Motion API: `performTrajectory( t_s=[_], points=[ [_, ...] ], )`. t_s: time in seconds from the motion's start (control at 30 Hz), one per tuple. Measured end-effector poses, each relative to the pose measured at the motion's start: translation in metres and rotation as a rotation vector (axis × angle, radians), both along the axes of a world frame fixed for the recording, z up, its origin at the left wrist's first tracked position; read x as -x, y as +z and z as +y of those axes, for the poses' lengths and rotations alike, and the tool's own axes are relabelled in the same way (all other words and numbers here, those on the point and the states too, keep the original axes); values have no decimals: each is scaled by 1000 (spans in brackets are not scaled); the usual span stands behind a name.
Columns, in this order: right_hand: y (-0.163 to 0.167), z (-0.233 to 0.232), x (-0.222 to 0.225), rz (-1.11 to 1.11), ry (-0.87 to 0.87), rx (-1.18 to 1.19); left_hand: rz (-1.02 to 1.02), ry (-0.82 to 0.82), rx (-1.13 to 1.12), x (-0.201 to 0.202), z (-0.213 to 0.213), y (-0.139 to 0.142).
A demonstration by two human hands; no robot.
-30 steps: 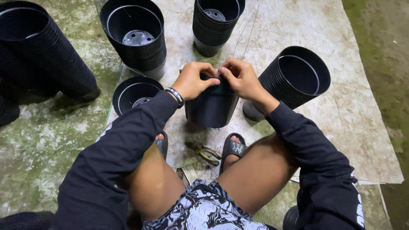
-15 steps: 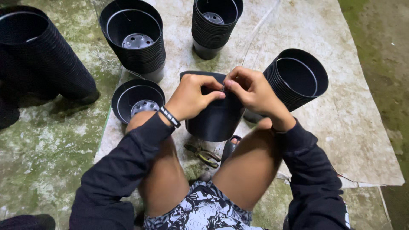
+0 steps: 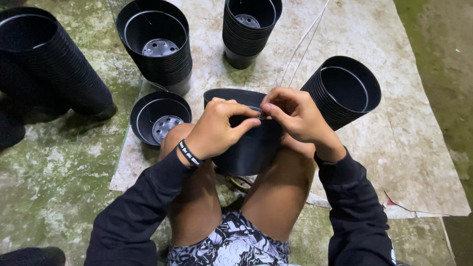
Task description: The person sits on the floor and uses pliers to cut and bend metal wire, then threads the wire through holes in black plastic pots to create hanging loops. The person repeats this process for multiple pots, securing the wire by hand.
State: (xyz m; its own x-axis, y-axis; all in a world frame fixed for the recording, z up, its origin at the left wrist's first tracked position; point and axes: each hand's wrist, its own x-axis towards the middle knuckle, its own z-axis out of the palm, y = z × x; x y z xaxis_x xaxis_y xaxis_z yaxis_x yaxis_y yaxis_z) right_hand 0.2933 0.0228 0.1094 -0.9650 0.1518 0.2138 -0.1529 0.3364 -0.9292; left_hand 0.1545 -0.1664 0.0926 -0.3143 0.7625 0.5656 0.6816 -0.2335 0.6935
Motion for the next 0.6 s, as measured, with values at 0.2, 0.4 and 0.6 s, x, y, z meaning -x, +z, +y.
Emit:
performTrajectory(
  t_s=[0.2, 0.4, 0.6],
  points=[
    [8, 0, 4, -1, 41, -5, -146, -61, 61, 1, -4, 5],
    [14, -4, 9, 9, 44, -89, -229, -16, 71, -1, 0, 6],
    [13, -5, 8, -8, 21, -97, -51, 87, 20, -8, -2, -1]
  ],
)
